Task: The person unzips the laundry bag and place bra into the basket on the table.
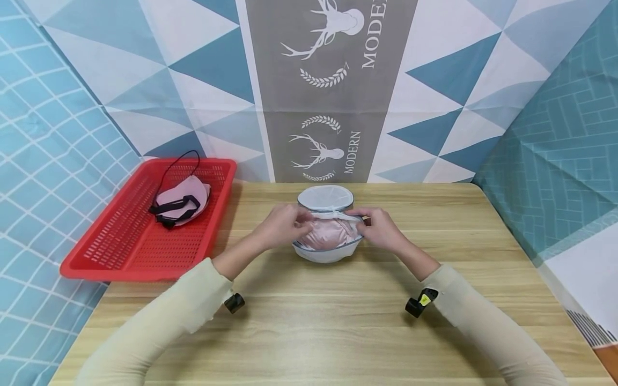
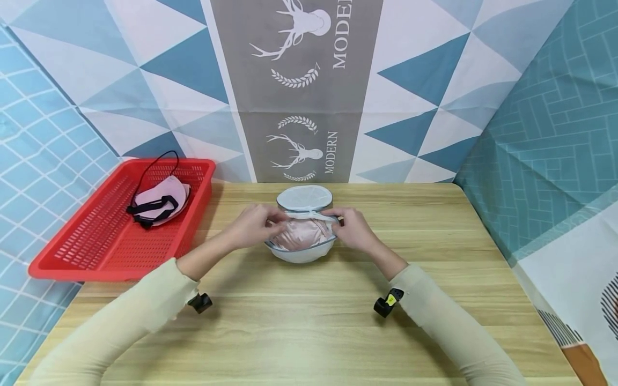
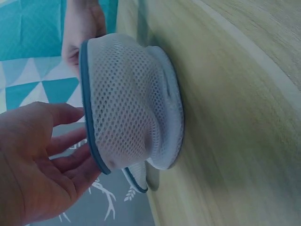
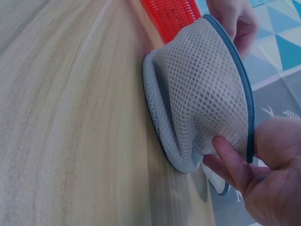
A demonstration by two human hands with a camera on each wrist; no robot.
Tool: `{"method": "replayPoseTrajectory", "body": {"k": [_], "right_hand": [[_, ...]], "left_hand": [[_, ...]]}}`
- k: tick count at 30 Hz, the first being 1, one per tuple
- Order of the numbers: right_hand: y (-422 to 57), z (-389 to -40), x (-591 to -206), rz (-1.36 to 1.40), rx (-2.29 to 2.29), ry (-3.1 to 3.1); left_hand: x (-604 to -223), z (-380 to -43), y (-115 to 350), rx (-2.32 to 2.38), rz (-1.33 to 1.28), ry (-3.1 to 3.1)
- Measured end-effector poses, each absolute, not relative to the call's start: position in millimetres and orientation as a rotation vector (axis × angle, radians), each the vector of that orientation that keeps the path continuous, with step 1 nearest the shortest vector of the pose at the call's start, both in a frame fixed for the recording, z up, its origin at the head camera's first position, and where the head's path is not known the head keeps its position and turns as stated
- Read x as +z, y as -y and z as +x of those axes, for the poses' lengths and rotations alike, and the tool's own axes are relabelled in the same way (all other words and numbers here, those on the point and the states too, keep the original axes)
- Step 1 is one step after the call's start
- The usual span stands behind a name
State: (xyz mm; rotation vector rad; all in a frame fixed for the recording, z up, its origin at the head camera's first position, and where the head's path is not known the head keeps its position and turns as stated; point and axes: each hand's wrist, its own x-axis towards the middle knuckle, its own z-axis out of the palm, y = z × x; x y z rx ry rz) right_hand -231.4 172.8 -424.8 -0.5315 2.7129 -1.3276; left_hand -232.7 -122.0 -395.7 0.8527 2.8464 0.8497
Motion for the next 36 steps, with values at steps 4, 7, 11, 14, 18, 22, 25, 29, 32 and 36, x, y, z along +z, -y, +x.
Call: {"method": "replayPoseTrajectory", "body": {"k": [4, 7, 11, 14, 18, 22, 25, 29, 32, 36], "right_hand": [[-172.3, -230.8, -424.5, -0.533, -1.341, -2.695], [-171.5, -229.8, -424.2, -0.542, -1.347, -2.679], [-170.3, -228.5, -424.6, -0.538, -1.351, -2.665], [-169.9, -228.5, -425.5, -0.529, -1.347, -2.665], [-169.3, -228.5, -426.1, -0.520, -1.338, -2.659], [-168.6, -228.5, -426.2, -0.507, -1.330, -2.658], [-168.3, -228.3, -426.4, -0.505, -1.332, -2.658], [-167.5, -227.3, -426.4, -0.507, -1.345, -2.646], [-166.1, -226.9, -426.9, -0.508, -1.348, -2.646], [-164.0, -227.7, -429.0, -0.521, -1.335, -2.659]], "left_hand": [[-402.8, -233.7, 122.2, 0.805, 0.778, -2.879], [-391.8, -221.5, 115.5, 0.730, 0.674, -2.889], [-417.6, -233.4, 116.8, 0.669, 0.686, -2.946], [-458.3, -258.0, 122.0, 0.637, 0.716, -2.998], [-504.4, -287.4, 125.9, 0.555, 0.700, -3.023], [-517.1, -295.7, 125.9, 0.498, 0.725, -3.016], [-515.1, -294.1, 124.1, 0.516, 0.742, -3.005], [-515.4, -292.4, 121.2, 0.515, 0.760, -3.034], [-513.8, -290.9, 119.7, 0.521, 0.751, -3.043], [-509.6, -288.9, 117.3, 0.577, 0.700, -2.999]]}}
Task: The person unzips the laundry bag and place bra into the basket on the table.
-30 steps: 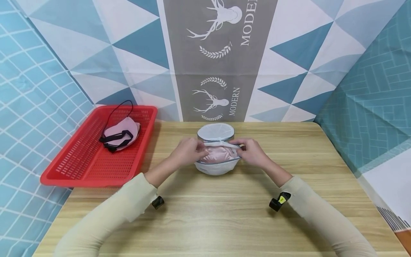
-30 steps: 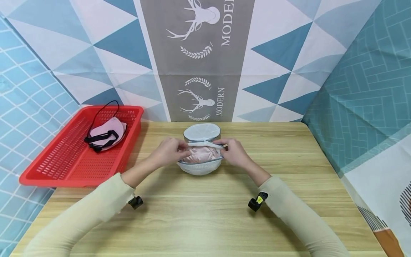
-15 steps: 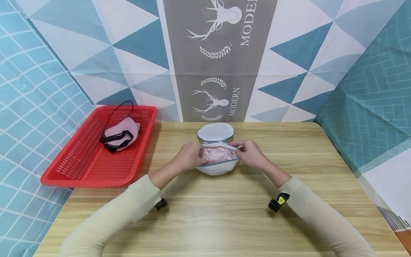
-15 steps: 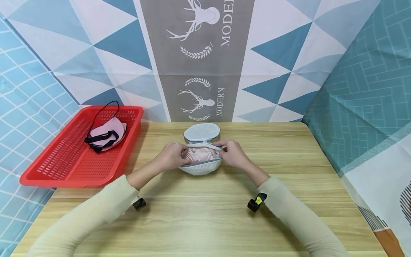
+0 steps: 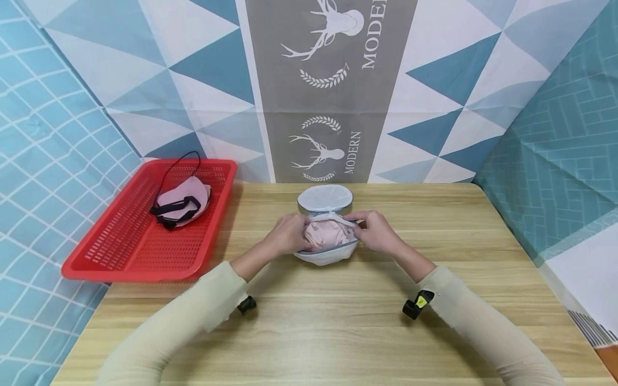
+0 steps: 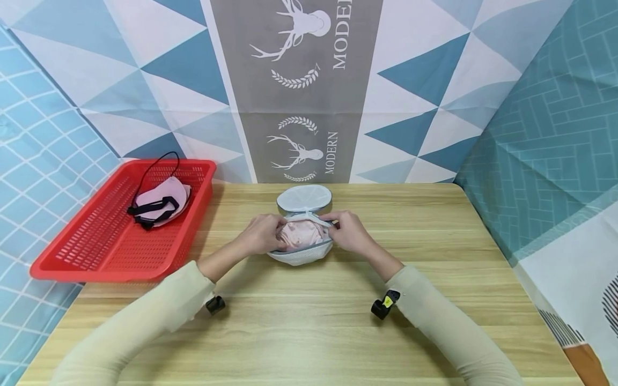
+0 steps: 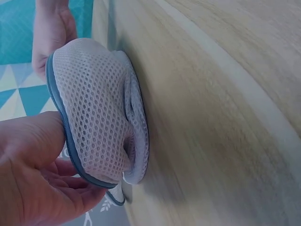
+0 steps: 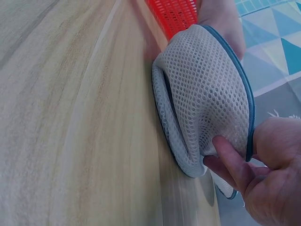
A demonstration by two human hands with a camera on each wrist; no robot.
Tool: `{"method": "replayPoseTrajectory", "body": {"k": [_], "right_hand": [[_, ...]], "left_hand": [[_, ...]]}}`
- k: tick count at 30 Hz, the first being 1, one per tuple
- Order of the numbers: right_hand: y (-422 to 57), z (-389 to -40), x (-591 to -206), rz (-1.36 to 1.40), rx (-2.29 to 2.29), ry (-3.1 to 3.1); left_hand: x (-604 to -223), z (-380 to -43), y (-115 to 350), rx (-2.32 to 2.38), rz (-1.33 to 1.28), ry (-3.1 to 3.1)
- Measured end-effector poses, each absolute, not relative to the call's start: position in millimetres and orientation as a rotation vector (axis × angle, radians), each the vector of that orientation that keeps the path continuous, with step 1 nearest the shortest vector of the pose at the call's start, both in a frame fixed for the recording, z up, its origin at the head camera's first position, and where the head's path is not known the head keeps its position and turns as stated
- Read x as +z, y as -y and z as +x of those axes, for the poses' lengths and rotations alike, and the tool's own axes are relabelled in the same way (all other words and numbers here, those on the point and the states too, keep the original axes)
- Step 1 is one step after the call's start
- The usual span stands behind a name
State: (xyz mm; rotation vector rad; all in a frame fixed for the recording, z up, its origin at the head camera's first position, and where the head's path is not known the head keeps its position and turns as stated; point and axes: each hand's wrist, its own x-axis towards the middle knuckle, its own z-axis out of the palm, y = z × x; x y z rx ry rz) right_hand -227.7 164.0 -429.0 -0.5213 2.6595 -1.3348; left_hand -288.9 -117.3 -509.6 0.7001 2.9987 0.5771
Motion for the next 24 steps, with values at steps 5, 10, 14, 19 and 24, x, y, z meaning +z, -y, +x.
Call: {"method": "replayPoseTrajectory", "body": {"k": [5, 10, 14, 19, 24], "right_hand": [[-163.3, -228.1, -432.2, -0.561, -1.312, -2.678], [-161.5, -228.6, -435.9, -0.573, -1.297, -2.697], [-158.6, -227.6, -436.7, -0.570, -1.296, -2.698], [-155.8, -225.2, -436.9, -0.540, -1.306, -2.702], [-155.1, -226.3, -439.7, -0.546, -1.288, -2.728]], "left_hand": [[-493.3, -277.2, 112.1, 0.622, 0.629, -2.932], [-498.9, -279.6, 109.1, 0.675, 0.539, -2.884], [-498.2, -277.6, 107.9, 0.680, 0.514, -2.846], [-500.6, -279.6, 107.9, 0.703, 0.506, -2.829], [-504.5, -280.1, 108.5, 0.758, 0.519, -2.837]]}}
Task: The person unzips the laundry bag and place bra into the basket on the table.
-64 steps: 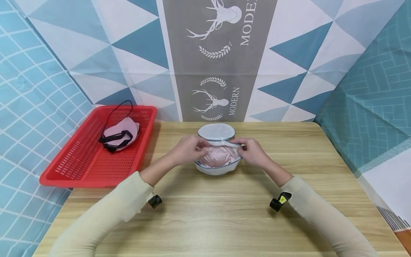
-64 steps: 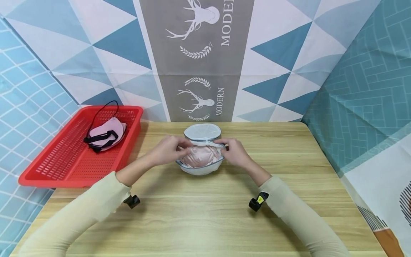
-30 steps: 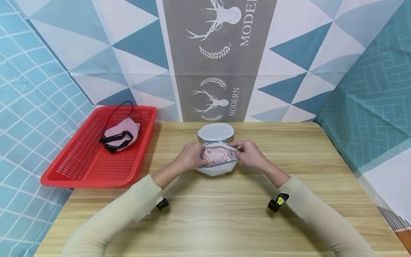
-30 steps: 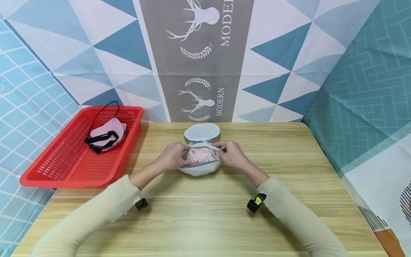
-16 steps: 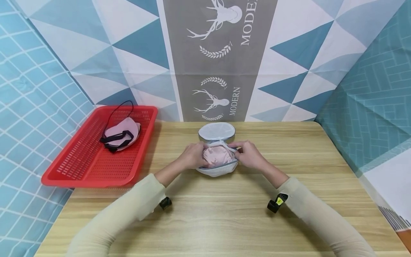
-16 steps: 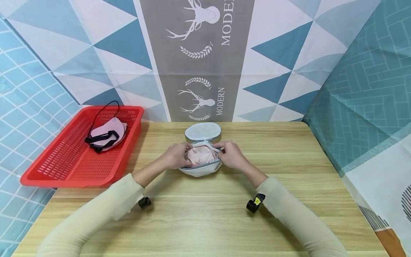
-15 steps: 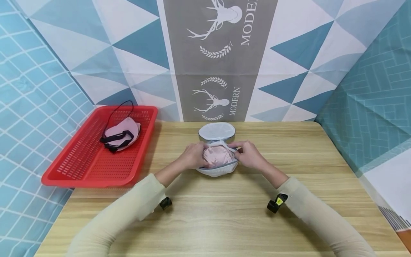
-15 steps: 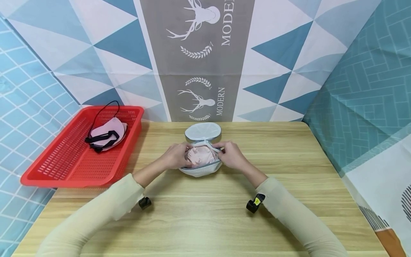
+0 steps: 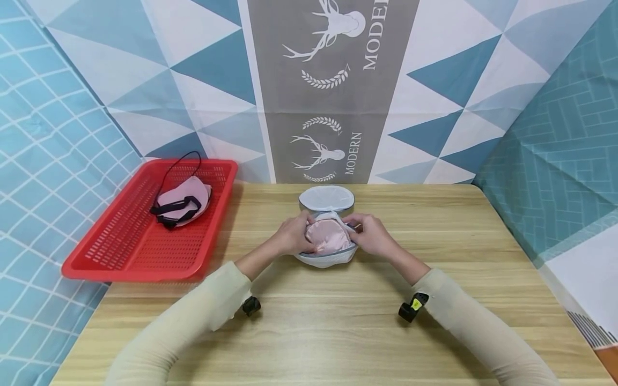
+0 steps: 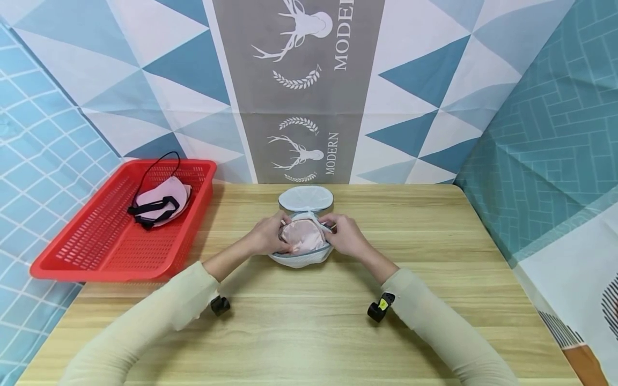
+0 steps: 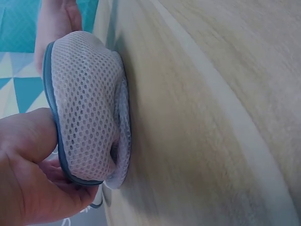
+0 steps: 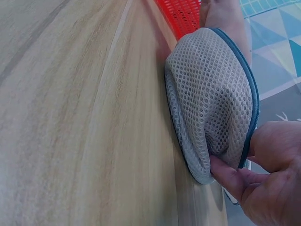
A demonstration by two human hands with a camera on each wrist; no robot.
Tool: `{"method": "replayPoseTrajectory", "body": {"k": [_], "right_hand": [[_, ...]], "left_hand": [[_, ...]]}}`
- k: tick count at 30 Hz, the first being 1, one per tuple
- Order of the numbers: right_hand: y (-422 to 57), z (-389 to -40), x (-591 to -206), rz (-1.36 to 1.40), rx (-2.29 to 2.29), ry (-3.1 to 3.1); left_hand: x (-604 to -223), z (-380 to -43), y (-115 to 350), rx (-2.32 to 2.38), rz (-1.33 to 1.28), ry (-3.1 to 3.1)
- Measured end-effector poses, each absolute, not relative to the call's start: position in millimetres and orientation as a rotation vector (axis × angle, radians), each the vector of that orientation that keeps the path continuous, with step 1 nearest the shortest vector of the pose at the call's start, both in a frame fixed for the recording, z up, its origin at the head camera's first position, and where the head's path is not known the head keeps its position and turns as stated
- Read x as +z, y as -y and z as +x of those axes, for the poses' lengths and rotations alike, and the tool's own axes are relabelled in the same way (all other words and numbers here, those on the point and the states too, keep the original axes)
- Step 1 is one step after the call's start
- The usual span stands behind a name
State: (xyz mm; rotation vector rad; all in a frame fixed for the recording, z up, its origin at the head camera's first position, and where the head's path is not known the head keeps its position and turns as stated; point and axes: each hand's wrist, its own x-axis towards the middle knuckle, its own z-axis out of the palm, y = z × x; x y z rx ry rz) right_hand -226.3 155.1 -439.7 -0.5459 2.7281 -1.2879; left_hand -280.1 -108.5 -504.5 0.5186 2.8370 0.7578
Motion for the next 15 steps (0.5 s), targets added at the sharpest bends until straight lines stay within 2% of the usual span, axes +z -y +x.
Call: {"method": "replayPoseTrajectory", "body": {"k": [15], "right_hand": [[-161.6, -229.6, -441.4, -0.537, -1.263, -2.756]], "left_hand": [[-514.6, -272.9, 114.2, 0.795, 0.725, -2.976]]}}
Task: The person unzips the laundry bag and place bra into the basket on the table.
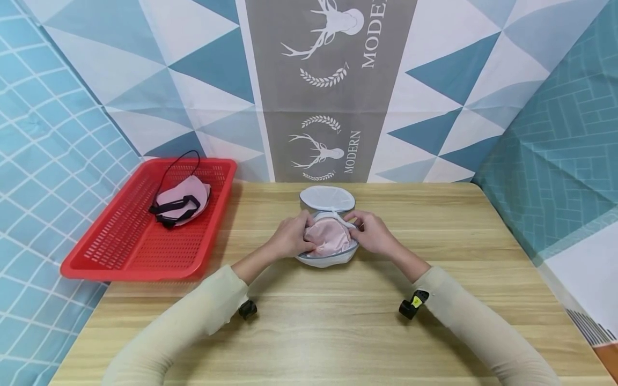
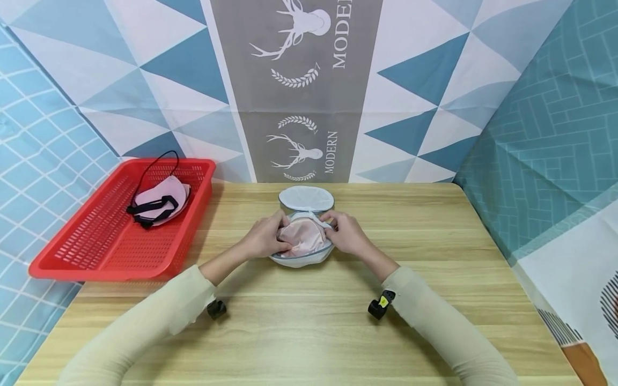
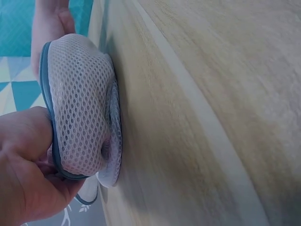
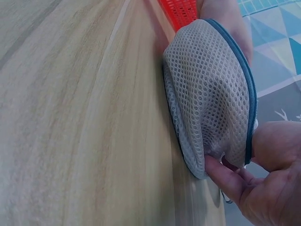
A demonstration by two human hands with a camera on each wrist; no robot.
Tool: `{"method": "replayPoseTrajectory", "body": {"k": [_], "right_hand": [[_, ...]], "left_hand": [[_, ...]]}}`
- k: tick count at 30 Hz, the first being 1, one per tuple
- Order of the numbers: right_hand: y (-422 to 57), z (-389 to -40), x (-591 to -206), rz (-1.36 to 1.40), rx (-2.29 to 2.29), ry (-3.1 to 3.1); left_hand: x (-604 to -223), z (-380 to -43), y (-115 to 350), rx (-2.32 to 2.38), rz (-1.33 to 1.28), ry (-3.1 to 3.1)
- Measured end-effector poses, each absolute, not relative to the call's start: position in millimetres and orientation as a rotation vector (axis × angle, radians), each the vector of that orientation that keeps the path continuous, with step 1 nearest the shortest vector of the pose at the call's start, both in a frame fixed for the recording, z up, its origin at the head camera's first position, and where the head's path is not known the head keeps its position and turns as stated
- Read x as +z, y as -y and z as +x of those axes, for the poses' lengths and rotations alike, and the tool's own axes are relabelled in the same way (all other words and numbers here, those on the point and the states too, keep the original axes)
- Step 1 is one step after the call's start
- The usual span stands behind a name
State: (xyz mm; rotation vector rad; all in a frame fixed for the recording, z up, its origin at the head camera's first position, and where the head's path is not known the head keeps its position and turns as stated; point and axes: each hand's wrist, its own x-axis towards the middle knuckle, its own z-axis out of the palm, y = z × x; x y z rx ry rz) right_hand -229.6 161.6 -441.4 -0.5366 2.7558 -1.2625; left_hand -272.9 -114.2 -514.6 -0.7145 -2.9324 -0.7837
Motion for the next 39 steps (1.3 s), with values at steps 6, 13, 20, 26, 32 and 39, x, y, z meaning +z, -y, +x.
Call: {"method": "replayPoseTrajectory", "body": {"k": [6, 13, 20, 26, 32, 39], "right_hand": [[-165.5, -229.5, -443.0, -0.504, -1.252, -2.783], [-182.3, -253.4, -475.4, -0.527, -1.272, -2.789], [-174.5, -228.7, -442.5, -0.433, -1.278, -2.777], [-172.8, -227.1, -440.7, -0.440, -1.317, -2.749], [-175.1, -219.8, -432.5, -0.406, -1.387, -2.694], [-175.2, -217.8, -431.3, -0.587, -1.289, -2.759]], "left_hand": [[-515.3, -273.6, 118.0, -0.797, -0.767, 2.893], [-519.1, -276.7, 126.3, -0.803, -0.792, 2.864], [-519.5, -279.3, 136.4, -0.907, -0.714, 2.827], [-500.2, -263.8, 132.9, -0.934, -0.793, 2.858], [-448.9, -232.0, 118.9, -1.014, -0.816, 2.865], [-449.1, -236.6, 116.5, -1.030, -0.845, 2.806]]}}
